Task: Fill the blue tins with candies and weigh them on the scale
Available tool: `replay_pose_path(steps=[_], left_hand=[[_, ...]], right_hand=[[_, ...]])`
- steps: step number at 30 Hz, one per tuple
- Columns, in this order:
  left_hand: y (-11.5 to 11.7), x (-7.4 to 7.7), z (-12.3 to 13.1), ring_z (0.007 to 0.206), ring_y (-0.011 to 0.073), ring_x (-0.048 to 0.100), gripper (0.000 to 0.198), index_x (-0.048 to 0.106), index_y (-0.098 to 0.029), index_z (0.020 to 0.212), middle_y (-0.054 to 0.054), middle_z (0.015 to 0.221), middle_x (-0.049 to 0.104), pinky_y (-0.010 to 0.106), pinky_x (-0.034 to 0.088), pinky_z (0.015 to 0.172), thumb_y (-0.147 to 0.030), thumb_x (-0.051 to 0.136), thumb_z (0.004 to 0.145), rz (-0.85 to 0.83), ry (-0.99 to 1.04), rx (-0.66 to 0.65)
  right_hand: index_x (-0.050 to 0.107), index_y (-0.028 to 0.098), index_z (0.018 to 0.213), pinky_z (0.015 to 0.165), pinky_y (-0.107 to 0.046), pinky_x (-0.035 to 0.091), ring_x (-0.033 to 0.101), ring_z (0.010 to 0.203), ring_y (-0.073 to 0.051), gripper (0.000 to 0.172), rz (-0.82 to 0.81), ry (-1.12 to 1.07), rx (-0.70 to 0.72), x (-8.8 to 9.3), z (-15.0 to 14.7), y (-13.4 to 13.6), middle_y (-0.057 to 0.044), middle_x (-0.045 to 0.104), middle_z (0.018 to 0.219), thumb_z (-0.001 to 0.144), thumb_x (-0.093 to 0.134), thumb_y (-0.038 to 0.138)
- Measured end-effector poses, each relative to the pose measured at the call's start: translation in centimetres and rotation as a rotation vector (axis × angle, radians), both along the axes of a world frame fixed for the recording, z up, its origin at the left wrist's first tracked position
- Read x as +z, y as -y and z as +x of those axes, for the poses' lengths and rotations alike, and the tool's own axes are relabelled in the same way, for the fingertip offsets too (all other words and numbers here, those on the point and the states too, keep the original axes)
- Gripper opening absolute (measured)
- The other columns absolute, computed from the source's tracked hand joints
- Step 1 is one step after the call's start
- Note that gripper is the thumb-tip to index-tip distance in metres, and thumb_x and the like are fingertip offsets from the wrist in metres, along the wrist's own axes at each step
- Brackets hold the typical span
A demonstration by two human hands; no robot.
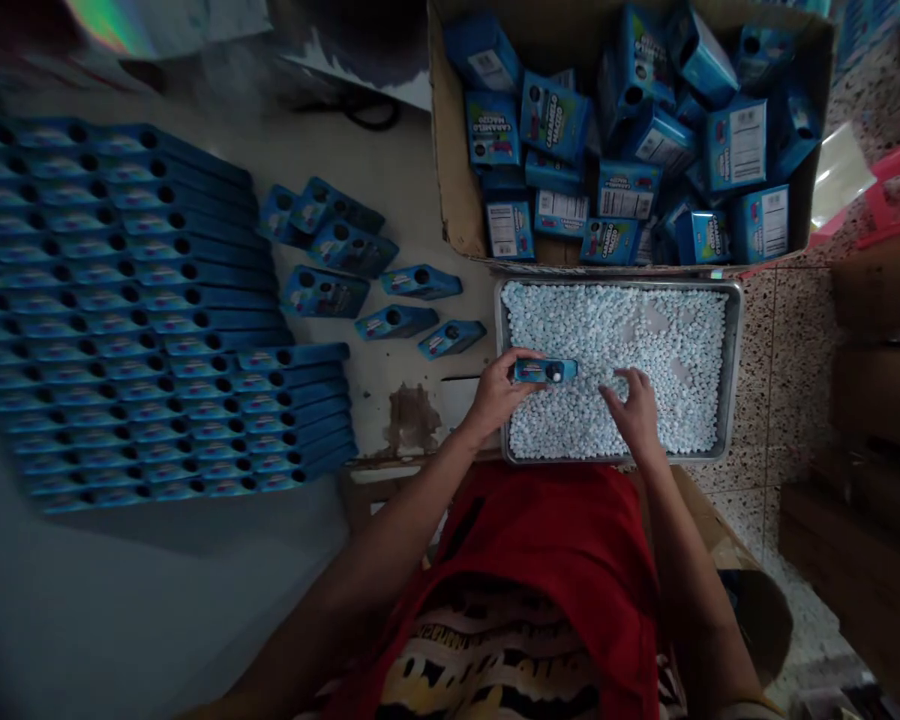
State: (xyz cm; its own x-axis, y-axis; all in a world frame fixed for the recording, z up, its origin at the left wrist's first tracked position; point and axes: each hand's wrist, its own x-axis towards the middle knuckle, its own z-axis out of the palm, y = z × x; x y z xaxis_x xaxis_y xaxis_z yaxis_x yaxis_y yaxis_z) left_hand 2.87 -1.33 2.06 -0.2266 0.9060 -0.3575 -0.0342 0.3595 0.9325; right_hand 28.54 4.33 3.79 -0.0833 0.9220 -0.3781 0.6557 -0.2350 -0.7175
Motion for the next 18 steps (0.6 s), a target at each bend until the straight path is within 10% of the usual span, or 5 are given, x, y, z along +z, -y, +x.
replay_pose_path(steps=[6, 11, 14, 18], left_hand=[[-1.0, 4.1, -4.4, 0.113, 0.0258, 0.075, 0.041, 0.073, -0.022, 0.105, 0.008, 0.119, 0.080, 0.041, 0.058, 0.105, -0.029, 0.090, 0.068, -0.030, 0.075, 0.070], [-2.5, 8.1, -14.3, 0.112, 0.0268, 0.074, 0.048, 0.072, -0.026, 0.106, 0.003, 0.118, 0.080, 0.044, 0.060, 0.103, -0.036, 0.096, 0.065, 0.081, -0.166, 0.258], [-6.0, 7.9, -21.4, 0.105, 0.0229, 0.070, 0.058, 0.071, -0.026, 0.109, -0.003, 0.112, 0.077, 0.045, 0.059, 0.104, -0.043, 0.098, 0.061, 0.140, -0.474, 0.429], [-13.4, 4.5, -28.1, 0.096, 0.0159, 0.066, 0.060, 0.070, -0.019, 0.110, -0.005, 0.101, 0.071, 0.041, 0.057, 0.106, -0.039, 0.100, 0.062, 0.062, -0.701, 0.343]], right_hand=[[0.080, 0.023, 0.101, 0.086, -0.052, 0.061, 0.074, 0.095, -0.033, 0.046, 0.097, 0.117, 0.160, 5.3, 0.2, -2.6, -0.015, 0.078, 0.110, 0.093, 0.065, 0.066], [0.077, 0.026, 0.102, 0.081, -0.040, 0.060, 0.072, 0.085, -0.024, 0.027, 0.360, -0.020, 0.121, 10.0, -4.4, -12.1, -0.006, 0.078, 0.094, 0.101, 0.065, 0.050], [0.075, 0.021, 0.112, 0.088, -0.046, 0.057, 0.069, 0.095, -0.029, 0.023, 0.549, 0.232, 0.232, 9.1, -8.0, -20.7, -0.011, 0.076, 0.104, 0.100, 0.062, 0.036], [0.071, 0.017, 0.132, 0.102, -0.053, 0.048, 0.061, 0.121, -0.037, 0.043, 0.539, 0.547, 0.680, 5.5, -12.8, -29.9, -0.018, 0.069, 0.133, 0.091, 0.060, 0.012]])
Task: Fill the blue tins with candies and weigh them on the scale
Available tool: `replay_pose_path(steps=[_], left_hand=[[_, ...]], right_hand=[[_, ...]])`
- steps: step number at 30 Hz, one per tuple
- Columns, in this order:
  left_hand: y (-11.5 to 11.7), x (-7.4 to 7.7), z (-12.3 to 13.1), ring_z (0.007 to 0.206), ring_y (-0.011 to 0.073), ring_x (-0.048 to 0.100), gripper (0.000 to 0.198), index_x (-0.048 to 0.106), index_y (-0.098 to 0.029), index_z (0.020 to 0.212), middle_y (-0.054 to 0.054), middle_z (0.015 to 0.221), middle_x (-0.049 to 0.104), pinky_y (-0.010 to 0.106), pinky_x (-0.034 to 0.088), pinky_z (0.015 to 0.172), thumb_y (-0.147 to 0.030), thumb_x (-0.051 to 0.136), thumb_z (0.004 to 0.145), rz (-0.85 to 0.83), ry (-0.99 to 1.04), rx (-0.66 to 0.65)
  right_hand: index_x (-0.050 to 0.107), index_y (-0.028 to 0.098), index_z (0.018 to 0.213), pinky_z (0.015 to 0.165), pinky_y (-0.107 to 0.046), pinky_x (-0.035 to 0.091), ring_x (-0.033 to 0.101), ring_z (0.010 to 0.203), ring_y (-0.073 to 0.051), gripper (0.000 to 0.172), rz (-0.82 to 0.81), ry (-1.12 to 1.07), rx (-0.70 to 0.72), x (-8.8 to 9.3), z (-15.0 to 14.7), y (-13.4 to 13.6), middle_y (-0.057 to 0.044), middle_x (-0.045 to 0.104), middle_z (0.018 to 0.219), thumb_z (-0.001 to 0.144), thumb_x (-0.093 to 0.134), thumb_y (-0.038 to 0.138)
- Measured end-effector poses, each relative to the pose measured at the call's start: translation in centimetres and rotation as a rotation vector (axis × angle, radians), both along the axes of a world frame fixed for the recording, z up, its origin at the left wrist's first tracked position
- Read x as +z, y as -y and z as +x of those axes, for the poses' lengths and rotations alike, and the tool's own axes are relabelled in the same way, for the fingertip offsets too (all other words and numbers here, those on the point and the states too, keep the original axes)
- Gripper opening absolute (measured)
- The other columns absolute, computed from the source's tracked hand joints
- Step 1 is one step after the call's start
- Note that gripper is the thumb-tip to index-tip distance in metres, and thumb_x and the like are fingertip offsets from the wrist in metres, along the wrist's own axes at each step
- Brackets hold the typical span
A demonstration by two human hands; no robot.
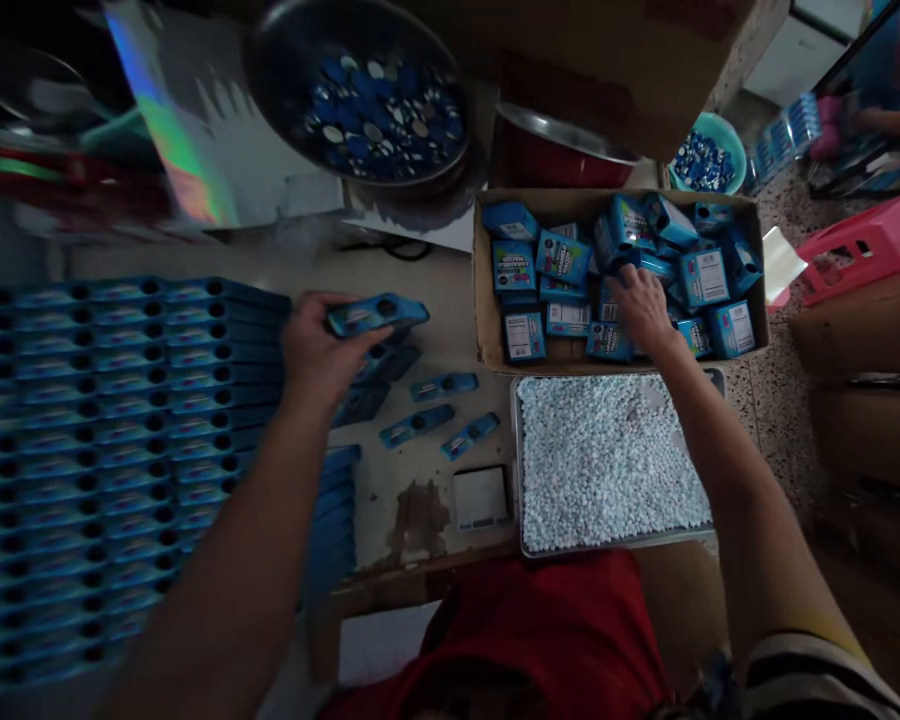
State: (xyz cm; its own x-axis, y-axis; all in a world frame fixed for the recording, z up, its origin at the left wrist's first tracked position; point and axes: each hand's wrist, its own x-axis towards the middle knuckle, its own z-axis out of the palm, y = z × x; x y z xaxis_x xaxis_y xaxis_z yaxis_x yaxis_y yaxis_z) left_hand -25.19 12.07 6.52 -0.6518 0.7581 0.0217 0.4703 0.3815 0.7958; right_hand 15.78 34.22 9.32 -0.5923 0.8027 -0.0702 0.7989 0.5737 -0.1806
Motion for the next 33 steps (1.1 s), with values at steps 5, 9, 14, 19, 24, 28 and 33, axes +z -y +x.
replay_pose_path(steps=[5, 9, 14, 19, 24, 28, 33], left_hand=[[-5.2, -4.6, -1.9, 0.086, 0.0151, 0.064, 0.051, 0.070, -0.014, 0.099, -0.007, 0.082, 0.066, 0.049, 0.055, 0.111, -0.032, 0.100, 0.062, -0.198, 0.065, -0.107], [-2.3, -2.9, 0.1, 0.103, 0.0296, 0.069, 0.048, 0.073, -0.018, 0.096, -0.001, 0.088, 0.071, 0.061, 0.047, 0.118, -0.017, 0.097, 0.054, -0.124, 0.053, -0.097], [5.7, 3.5, 9.8, 0.128, 0.0356, 0.066, 0.057, 0.076, -0.028, 0.123, 0.008, 0.127, 0.075, 0.059, 0.046, 0.122, -0.045, 0.094, 0.071, 0.125, 0.192, -0.186], [11.2, 3.5, 20.7, 0.140, 0.0384, 0.064, 0.095, 0.068, -0.034, 0.143, 0.016, 0.143, 0.070, 0.055, 0.054, 0.116, -0.063, 0.100, 0.058, -0.021, 1.032, -0.759], [16.3, 0.3, 25.8, 0.149, 0.0393, 0.057, 0.073, 0.077, -0.034, 0.124, 0.017, 0.147, 0.067, 0.059, 0.045, 0.123, -0.046, 0.105, 0.057, -0.104, 0.992, -0.997], [18.6, -3.0, 27.3, 0.124, 0.0330, 0.073, 0.050, 0.075, -0.027, 0.112, 0.012, 0.121, 0.078, 0.050, 0.054, 0.112, -0.048, 0.096, 0.072, -0.148, 0.933, -0.604], [14.4, -9.5, 27.5, 0.115, 0.0264, 0.070, 0.059, 0.064, -0.023, 0.121, 0.008, 0.120, 0.072, 0.038, 0.055, 0.106, -0.053, 0.087, 0.076, 0.020, 0.466, 0.088]], right_hand=[[0.077, 0.011, 0.116, 0.107, -0.056, 0.044, 0.066, 0.117, -0.039, 0.029, -0.109, 0.184, 0.070, -0.4, -2.3, -2.5, -0.020, 0.076, 0.113, 0.088, 0.073, 0.019], [0.079, 0.024, 0.118, 0.104, -0.056, 0.049, 0.068, 0.113, -0.036, 0.031, -0.026, -0.168, -0.057, 5.2, 0.4, 2.9, -0.010, 0.079, 0.113, 0.092, 0.077, 0.039], [0.082, 0.030, 0.114, 0.090, -0.043, 0.058, 0.071, 0.092, -0.025, 0.040, -0.431, -0.783, -0.361, 9.3, 3.2, 14.7, -0.003, 0.080, 0.103, 0.078, 0.091, 0.045], [0.079, 0.024, 0.108, 0.068, -0.033, 0.060, 0.073, 0.074, -0.021, 0.067, -1.539, -1.038, -0.388, 3.3, 3.7, 25.1, -0.002, 0.082, 0.088, 0.053, 0.102, 0.056], [0.072, 0.028, 0.081, 0.058, -0.037, 0.057, 0.066, 0.063, -0.024, 0.076, -1.554, -1.066, -0.507, -2.7, 3.6, 32.8, 0.000, 0.074, 0.073, 0.039, 0.087, 0.090], [0.071, 0.028, 0.097, 0.089, -0.045, 0.060, 0.069, 0.107, -0.030, 0.054, -1.225, -1.038, -0.685, -5.4, 7.6, 32.7, -0.006, 0.076, 0.106, 0.072, 0.082, 0.074], [0.064, 0.021, 0.131, 0.122, -0.069, 0.033, 0.035, 0.157, -0.039, 0.049, -0.269, -0.631, -0.959, -10.8, 16.4, 30.5, -0.022, 0.050, 0.159, 0.101, 0.048, 0.057]])
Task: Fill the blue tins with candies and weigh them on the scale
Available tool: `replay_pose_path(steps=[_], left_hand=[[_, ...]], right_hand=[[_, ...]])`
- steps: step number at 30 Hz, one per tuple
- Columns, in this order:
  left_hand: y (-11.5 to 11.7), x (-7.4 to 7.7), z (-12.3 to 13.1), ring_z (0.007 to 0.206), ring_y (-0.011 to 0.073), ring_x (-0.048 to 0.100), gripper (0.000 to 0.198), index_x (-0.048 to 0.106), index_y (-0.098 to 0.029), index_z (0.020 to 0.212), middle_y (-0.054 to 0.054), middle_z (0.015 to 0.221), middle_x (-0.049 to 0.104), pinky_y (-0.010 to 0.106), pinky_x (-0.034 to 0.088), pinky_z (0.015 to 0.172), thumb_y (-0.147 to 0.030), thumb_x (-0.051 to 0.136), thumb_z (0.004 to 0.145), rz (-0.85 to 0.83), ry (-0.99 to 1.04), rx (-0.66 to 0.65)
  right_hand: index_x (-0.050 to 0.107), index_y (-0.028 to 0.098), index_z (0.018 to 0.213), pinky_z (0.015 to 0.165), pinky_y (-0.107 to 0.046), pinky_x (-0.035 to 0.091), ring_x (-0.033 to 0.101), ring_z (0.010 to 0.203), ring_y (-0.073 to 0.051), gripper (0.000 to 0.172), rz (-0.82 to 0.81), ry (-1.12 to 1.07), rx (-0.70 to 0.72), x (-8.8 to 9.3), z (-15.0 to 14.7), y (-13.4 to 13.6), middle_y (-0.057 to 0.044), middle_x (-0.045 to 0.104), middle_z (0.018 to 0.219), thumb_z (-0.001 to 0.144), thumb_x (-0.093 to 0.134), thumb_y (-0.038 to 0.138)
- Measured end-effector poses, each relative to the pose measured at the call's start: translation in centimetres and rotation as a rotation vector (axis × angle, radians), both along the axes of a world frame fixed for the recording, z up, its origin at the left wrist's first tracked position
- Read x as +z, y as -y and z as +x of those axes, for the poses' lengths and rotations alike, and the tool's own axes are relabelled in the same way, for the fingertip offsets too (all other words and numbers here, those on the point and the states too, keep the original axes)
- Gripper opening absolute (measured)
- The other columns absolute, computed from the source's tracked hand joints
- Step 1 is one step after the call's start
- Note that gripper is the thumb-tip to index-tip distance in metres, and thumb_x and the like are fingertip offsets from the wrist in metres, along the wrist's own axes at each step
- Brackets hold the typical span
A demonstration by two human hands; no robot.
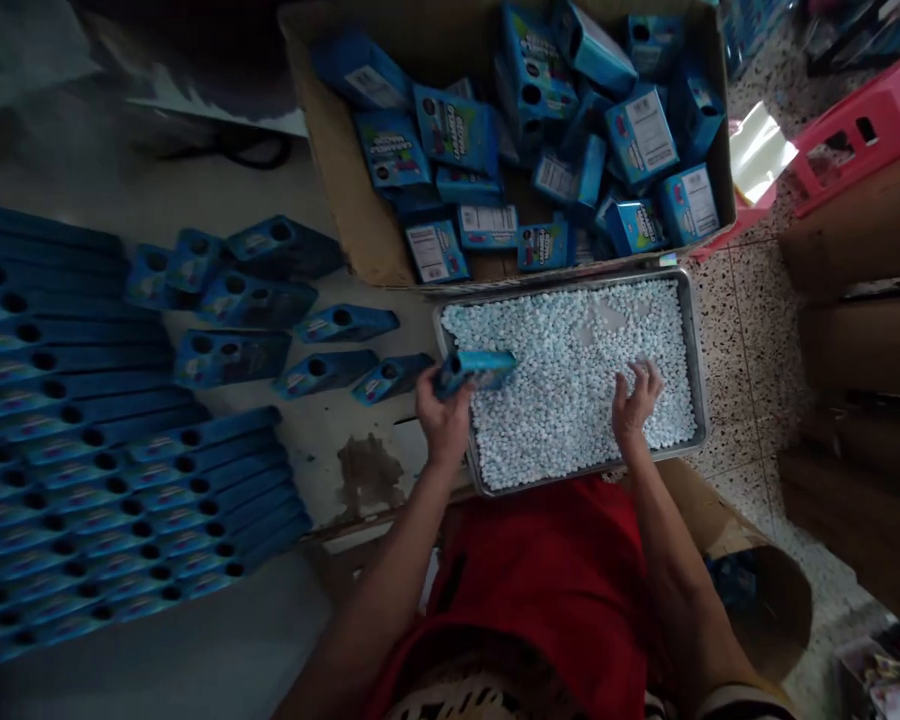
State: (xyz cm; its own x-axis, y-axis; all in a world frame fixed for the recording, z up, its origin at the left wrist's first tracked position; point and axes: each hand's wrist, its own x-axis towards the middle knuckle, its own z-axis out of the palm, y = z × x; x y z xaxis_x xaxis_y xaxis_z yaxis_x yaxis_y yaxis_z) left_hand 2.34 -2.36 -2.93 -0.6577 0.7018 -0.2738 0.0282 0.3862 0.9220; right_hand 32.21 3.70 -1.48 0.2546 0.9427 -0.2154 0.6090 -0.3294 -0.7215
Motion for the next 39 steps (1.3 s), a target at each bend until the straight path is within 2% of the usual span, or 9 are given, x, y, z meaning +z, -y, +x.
replay_pose_path(steps=[3, 7, 16, 22, 25, 28, 32, 35, 39], left_hand=[[-3.0, -3.0, 1.1, 0.125, 0.0286, 0.067, 0.060, 0.055, -0.023, 0.124, 0.011, 0.126, 0.068, 0.041, 0.051, 0.113, -0.054, 0.081, 0.080, 0.110, -0.125, 0.073], [-3.4, -4.2, 5.0, 0.145, 0.0300, 0.056, 0.056, 0.047, -0.025, 0.129, 0.017, 0.145, 0.062, 0.046, 0.040, 0.126, -0.047, 0.076, 0.088, 0.137, -0.138, 0.029], [-4.3, -3.2, 12.3, 0.125, 0.0228, 0.064, 0.054, 0.046, -0.023, 0.130, 0.011, 0.133, 0.062, 0.035, 0.050, 0.112, -0.055, 0.071, 0.094, 0.088, 0.046, 0.260], [-5.6, -0.5, 15.8, 0.115, 0.0181, 0.067, 0.051, 0.053, -0.024, 0.128, 0.007, 0.127, 0.066, 0.029, 0.053, 0.102, -0.060, 0.071, 0.096, 0.047, 0.277, 0.295], [-5.6, 1.8, 14.4, 0.107, 0.0174, 0.069, 0.054, 0.058, -0.023, 0.125, 0.006, 0.119, 0.070, 0.029, 0.055, 0.097, -0.064, 0.073, 0.093, 0.040, 0.325, 0.245], [-5.1, 4.5, 10.4, 0.103, 0.0195, 0.071, 0.054, 0.066, -0.022, 0.121, 0.004, 0.111, 0.073, 0.030, 0.057, 0.095, -0.062, 0.081, 0.087, 0.035, 0.081, 0.024], [-4.1, 6.3, 4.6, 0.104, 0.0244, 0.072, 0.042, 0.074, -0.021, 0.113, 0.006, 0.109, 0.076, 0.036, 0.058, 0.098, -0.048, 0.088, 0.084, 0.039, -0.431, -0.240], [-3.7, 5.9, 2.5, 0.104, 0.0254, 0.073, 0.031, 0.076, -0.021, 0.111, 0.007, 0.106, 0.077, 0.037, 0.058, 0.097, -0.039, 0.085, 0.088, 0.085, -0.555, -0.417], [-3.3, 5.3, 2.4, 0.103, 0.0250, 0.074, 0.032, 0.076, -0.020, 0.115, 0.008, 0.107, 0.077, 0.035, 0.058, 0.093, -0.038, 0.085, 0.089, 0.118, -0.523, -0.492]], right_hand=[[0.054, 0.014, 0.152, 0.126, -0.072, 0.027, 0.030, 0.163, -0.040, 0.062, 0.122, 0.342, 0.093, -2.9, 1.3, 0.7, -0.027, 0.039, 0.169, 0.105, 0.042, 0.053], [0.041, 0.012, 0.165, 0.131, -0.065, 0.027, 0.029, 0.165, -0.035, 0.066, 0.083, 0.338, 0.236, -4.6, -2.0, 1.5, -0.026, 0.038, 0.172, 0.109, 0.035, 0.047], [0.048, 0.014, 0.158, 0.131, -0.059, 0.028, 0.037, 0.158, -0.030, 0.056, 0.130, 0.140, 0.223, -5.3, -7.4, 1.0, -0.022, 0.044, 0.166, 0.110, 0.034, 0.039], [0.061, 0.019, 0.136, 0.129, -0.049, 0.035, 0.053, 0.139, -0.026, 0.051, 0.073, -0.375, -0.082, -3.9, -8.8, 0.1, -0.013, 0.063, 0.144, 0.102, 0.050, 0.056], [0.070, 0.024, 0.107, 0.115, -0.039, 0.050, 0.066, 0.117, -0.020, 0.029, -0.030, -0.676, -0.360, -3.5, -8.8, -1.3, -0.002, 0.074, 0.112, 0.093, 0.064, 0.049], [0.068, 0.024, 0.086, 0.085, -0.030, 0.062, 0.071, 0.085, -0.017, 0.015, -0.232, -1.071, -0.564, -2.7, -8.5, -2.6, 0.003, 0.074, 0.081, 0.088, 0.068, 0.039], [0.066, 0.020, 0.079, 0.051, -0.023, 0.054, 0.063, 0.057, -0.013, 0.012, -0.424, -1.460, -0.529, 0.6, -8.1, -2.8, 0.001, 0.073, 0.070, 0.084, 0.073, 0.029], [0.069, 0.021, 0.085, 0.052, -0.023, 0.055, 0.069, 0.068, -0.014, 0.012, -0.385, -1.618, -0.394, 4.3, -8.7, -2.6, -0.002, 0.080, 0.089, 0.080, 0.078, 0.029], [0.068, 0.025, 0.086, 0.078, -0.035, 0.064, 0.075, 0.088, -0.020, 0.020, -0.213, -1.612, -0.196, 8.2, -10.8, -3.2, -0.002, 0.079, 0.102, 0.081, 0.081, 0.039]])
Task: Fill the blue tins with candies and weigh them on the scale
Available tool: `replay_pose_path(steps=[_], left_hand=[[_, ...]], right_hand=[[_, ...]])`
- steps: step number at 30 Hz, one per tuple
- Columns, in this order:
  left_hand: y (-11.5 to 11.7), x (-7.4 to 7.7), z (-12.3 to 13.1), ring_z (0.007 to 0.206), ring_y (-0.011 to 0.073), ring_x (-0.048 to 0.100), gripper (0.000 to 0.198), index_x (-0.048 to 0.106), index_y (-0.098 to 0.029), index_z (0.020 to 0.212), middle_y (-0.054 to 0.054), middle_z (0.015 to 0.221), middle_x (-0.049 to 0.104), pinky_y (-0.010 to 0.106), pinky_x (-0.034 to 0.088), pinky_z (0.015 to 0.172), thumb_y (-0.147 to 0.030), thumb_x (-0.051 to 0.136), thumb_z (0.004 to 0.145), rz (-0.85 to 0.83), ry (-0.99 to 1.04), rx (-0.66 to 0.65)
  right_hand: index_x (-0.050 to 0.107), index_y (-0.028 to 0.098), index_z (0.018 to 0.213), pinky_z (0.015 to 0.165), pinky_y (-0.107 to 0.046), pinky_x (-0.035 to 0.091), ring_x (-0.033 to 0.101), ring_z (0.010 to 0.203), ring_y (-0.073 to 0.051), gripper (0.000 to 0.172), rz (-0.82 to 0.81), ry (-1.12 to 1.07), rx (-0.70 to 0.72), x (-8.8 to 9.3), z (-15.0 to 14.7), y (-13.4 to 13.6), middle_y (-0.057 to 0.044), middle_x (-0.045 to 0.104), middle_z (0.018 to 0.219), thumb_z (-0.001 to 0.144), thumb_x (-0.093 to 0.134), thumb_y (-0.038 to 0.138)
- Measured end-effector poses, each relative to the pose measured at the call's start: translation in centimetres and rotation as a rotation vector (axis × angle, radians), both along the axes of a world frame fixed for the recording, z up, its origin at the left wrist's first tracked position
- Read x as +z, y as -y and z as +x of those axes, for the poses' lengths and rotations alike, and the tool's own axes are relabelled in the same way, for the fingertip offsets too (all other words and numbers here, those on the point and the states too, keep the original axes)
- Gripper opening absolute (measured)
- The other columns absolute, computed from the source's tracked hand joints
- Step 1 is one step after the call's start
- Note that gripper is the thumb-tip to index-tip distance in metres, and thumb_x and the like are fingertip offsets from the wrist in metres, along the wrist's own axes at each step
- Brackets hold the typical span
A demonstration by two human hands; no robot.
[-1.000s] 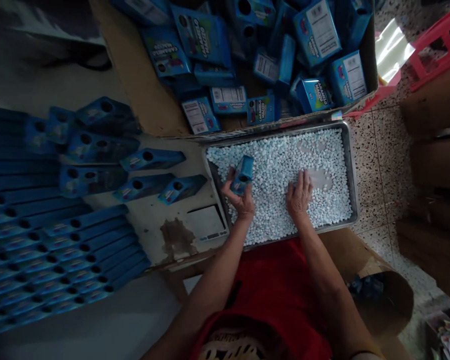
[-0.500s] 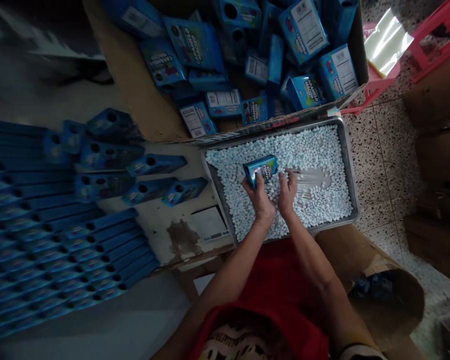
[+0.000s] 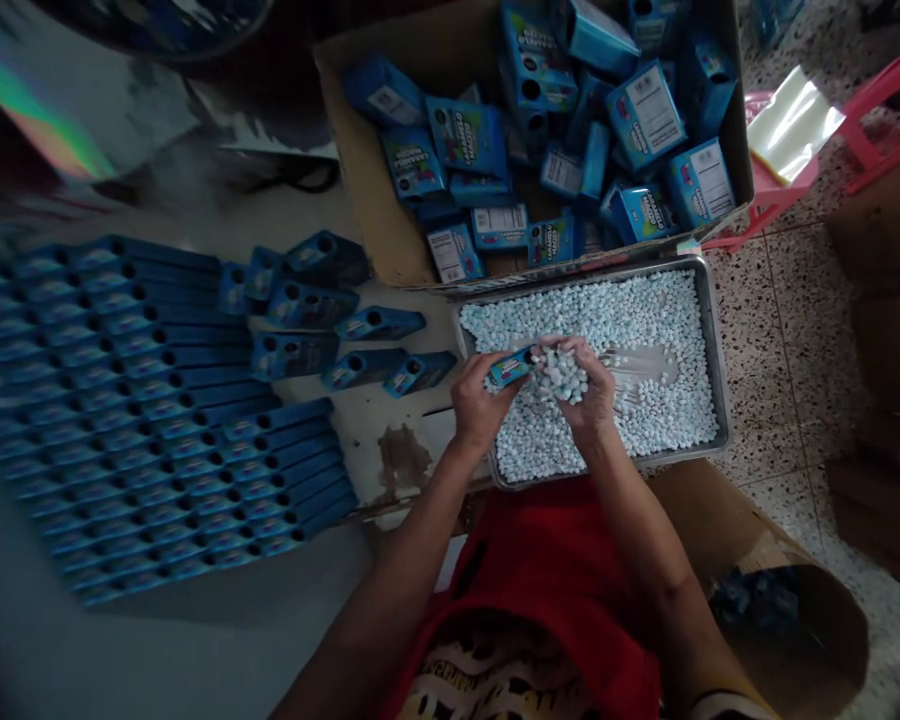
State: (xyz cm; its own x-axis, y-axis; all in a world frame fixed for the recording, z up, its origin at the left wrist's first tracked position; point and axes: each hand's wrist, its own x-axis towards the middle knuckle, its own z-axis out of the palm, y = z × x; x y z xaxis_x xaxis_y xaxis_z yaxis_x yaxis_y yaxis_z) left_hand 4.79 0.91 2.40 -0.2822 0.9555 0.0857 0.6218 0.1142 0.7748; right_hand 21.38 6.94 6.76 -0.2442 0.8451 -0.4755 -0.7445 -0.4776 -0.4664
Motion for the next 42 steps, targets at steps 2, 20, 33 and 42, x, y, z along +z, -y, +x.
replay_pose_path(steps=[2, 20, 33, 42], left_hand=[[0.2, 0.3, 0.3, 0.103, 0.0249, 0.073, 0.035, 0.075, -0.021, 0.117, 0.008, 0.108, 0.077, 0.035, 0.058, 0.093, -0.038, 0.086, 0.089, -0.016, 0.027, -0.008], [0.9, 1.4, 1.0, 0.104, 0.0236, 0.074, 0.032, 0.074, -0.022, 0.113, 0.005, 0.108, 0.077, 0.034, 0.058, 0.094, -0.026, 0.087, 0.084, -0.049, 0.161, 0.052], [-0.1, -1.9, -2.5, 0.104, 0.0243, 0.072, 0.029, 0.073, -0.021, 0.108, 0.007, 0.107, 0.074, 0.035, 0.056, 0.095, -0.035, 0.085, 0.085, -0.141, 0.186, -0.136], [-6.3, -6.0, -3.1, 0.148, 0.0308, 0.054, 0.042, 0.078, -0.021, 0.100, 0.015, 0.151, 0.061, 0.050, 0.038, 0.128, -0.018, 0.099, 0.064, -0.209, 0.516, -0.111]], right_hand=[[0.068, 0.026, 0.086, 0.089, -0.039, 0.063, 0.075, 0.094, -0.022, 0.022, 0.078, 0.066, 0.008, 0.9, -1.0, -0.5, -0.001, 0.079, 0.103, 0.080, 0.081, 0.043], [0.070, 0.029, 0.075, 0.101, -0.046, 0.056, 0.074, 0.096, -0.027, 0.039, 0.334, 0.460, 0.000, 2.6, -4.2, -0.6, -0.005, 0.075, 0.081, 0.089, 0.055, 0.061], [0.081, 0.029, 0.109, 0.126, -0.055, 0.036, 0.060, 0.137, -0.027, 0.041, 0.485, 1.264, 0.149, -2.7, 5.7, -2.1, -0.008, 0.072, 0.139, 0.100, 0.058, 0.062], [0.054, 0.015, 0.156, 0.121, -0.077, 0.028, 0.038, 0.155, -0.045, 0.068, 0.532, 2.120, 0.173, -13.0, 9.2, -9.1, -0.027, 0.042, 0.168, 0.105, 0.043, 0.060]])
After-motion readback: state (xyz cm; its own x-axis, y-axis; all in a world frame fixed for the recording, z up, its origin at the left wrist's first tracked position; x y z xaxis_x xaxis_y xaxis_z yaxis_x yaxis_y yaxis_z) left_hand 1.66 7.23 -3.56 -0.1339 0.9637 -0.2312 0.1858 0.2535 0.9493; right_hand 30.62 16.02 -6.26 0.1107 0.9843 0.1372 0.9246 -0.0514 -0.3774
